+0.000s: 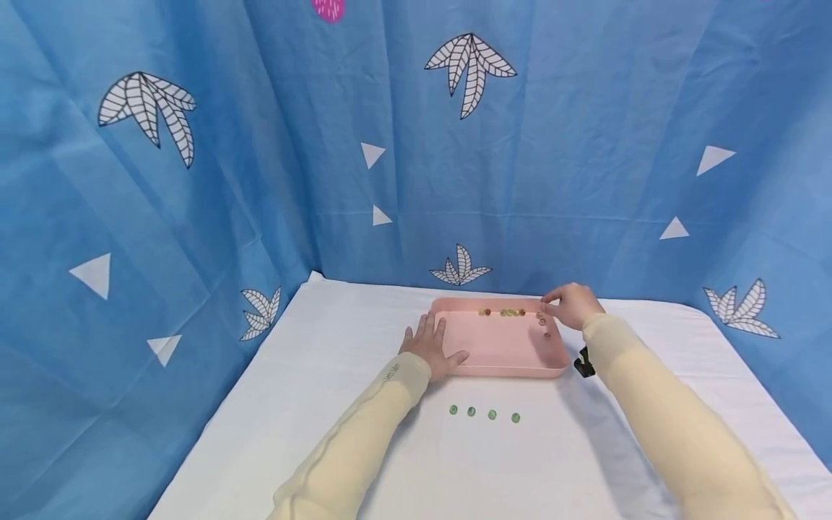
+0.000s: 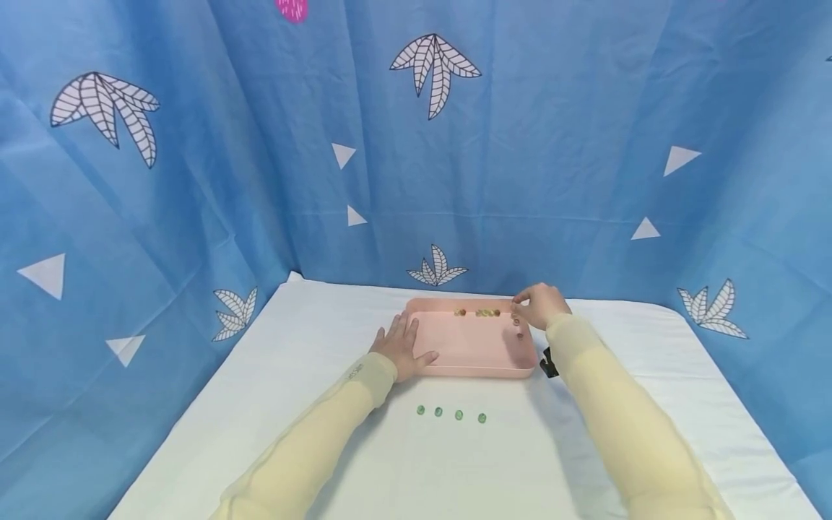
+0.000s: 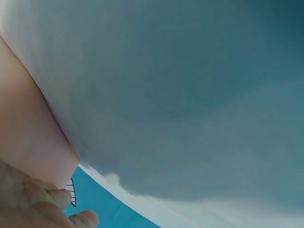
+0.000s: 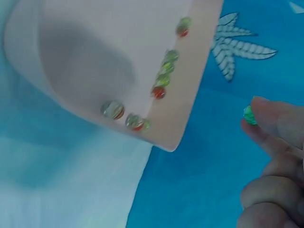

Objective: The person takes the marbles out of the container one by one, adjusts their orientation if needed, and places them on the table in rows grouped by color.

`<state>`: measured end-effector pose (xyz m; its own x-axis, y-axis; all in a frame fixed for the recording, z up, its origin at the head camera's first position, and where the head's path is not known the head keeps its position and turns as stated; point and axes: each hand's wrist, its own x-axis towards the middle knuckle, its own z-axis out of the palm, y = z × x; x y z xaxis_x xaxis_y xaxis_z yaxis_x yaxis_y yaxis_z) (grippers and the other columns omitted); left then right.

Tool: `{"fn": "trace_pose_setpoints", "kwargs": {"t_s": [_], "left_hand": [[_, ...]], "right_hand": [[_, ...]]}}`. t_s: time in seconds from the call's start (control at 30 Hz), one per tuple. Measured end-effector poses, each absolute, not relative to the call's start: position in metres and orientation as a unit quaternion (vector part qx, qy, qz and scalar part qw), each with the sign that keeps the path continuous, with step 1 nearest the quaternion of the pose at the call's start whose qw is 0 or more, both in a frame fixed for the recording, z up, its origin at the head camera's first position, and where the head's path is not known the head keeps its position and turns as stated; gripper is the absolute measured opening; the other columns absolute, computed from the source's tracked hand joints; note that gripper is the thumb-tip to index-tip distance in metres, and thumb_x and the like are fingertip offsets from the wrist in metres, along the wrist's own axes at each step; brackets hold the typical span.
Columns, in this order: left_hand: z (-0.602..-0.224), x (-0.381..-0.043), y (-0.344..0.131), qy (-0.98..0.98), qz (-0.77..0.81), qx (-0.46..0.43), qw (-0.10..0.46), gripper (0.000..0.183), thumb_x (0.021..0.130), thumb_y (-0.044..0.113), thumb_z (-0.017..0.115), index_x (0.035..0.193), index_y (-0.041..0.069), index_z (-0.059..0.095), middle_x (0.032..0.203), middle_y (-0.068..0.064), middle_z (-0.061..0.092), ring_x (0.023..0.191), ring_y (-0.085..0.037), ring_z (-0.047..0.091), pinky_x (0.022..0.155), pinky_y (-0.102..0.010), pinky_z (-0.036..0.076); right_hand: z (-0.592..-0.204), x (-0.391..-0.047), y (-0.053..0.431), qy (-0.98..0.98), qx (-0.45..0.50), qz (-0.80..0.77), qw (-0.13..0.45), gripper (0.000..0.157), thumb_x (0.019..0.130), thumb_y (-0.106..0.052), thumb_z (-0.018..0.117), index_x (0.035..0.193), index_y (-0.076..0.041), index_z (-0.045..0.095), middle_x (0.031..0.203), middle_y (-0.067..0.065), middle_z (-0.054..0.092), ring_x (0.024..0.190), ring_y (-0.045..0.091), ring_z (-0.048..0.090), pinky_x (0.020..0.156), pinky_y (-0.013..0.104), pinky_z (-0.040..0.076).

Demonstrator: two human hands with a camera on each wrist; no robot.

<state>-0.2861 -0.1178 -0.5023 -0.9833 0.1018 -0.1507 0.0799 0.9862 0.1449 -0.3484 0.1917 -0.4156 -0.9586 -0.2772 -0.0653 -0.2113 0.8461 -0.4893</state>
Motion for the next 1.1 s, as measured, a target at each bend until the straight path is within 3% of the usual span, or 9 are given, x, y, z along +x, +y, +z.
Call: {"fn": "trace_pose_setpoints", "kwargs": {"t_s": [0.2,0.3,0.4,0.5,0.87,1.1], "left_hand": [[-0.501,-0.282,-0.117,0.993,0.072,0.046,0.084,0.099,0.083,0.081,0.034,0.156,0.019,0.011,0.162,-0.006,-0.003,0.147,-0.024,-0.001,0.117,-0.049,0.007],[-0.501,-0.282,-0.117,0.992,0.072,0.046,0.088,0.098,0.083,0.081,0.033,0.156,0.019,0.010,0.162,-0.006,-0.004,0.147,-0.023,-0.001,0.117,-0.049,0.007],[-0.502,-0.283,-0.117,0.992,0.072,0.049,0.091,0.098,0.083,0.081,0.032,0.156,0.019,0.010,0.162,-0.006,-0.005,0.147,-0.023,-0.002,0.117,-0.049,0.006],[-0.503,-0.283,-0.117,0.992,0.067,0.051,0.091,0.099,0.083,0.082,0.030,0.156,0.019,0.009,0.162,-0.006,-0.006,0.147,-0.023,-0.002,0.117,-0.049,0.006],[-0.494,-0.284,-0.117,0.991,0.066,0.053,0.101,0.100,0.082,0.083,0.029,0.156,0.020,0.007,0.162,-0.006,-0.008,0.147,-0.024,-0.003,0.117,-0.050,0.006],[-0.498,-0.286,-0.117,0.992,0.065,0.060,0.090,0.098,0.084,0.081,0.030,0.156,0.019,0.009,0.162,-0.007,-0.006,0.147,-0.024,-0.002,0.117,-0.049,0.006]], "right_hand": [[-0.414,-0.323,0.196,0.952,-0.133,-0.273,0.037,0.035,0.095,-0.032,0.061,0.121,-0.009,0.068,0.116,0.019,0.063,0.091,0.030,0.055,0.066,0.039,0.047],[-0.414,-0.309,0.198,0.950,-0.130,-0.285,0.017,0.034,0.094,-0.032,0.063,0.119,-0.011,0.070,0.097,0.014,0.065,0.076,0.023,0.051,0.058,0.033,0.042],[-0.414,-0.296,0.201,0.947,-0.126,-0.296,0.005,0.031,0.093,-0.030,0.064,0.117,-0.011,0.071,0.069,0.007,0.055,0.058,0.018,0.041,0.050,0.029,0.036],[-0.414,-0.284,0.204,0.943,-0.125,-0.308,0.002,0.028,0.093,-0.028,0.065,0.115,-0.012,0.071,0.054,0.002,0.038,0.048,0.015,0.031,0.045,0.028,0.032],[-0.410,-0.244,0.213,0.939,-0.134,-0.316,0.000,0.029,0.091,-0.031,0.067,0.115,-0.015,0.071,0.050,-0.002,0.034,0.042,0.012,0.028,0.043,0.027,0.029],[-0.414,-0.227,0.221,0.940,-0.143,-0.310,-0.018,0.024,0.089,-0.024,0.070,0.111,-0.015,0.073,0.049,-0.005,0.031,0.042,0.009,0.024,0.044,0.025,0.027]]}}
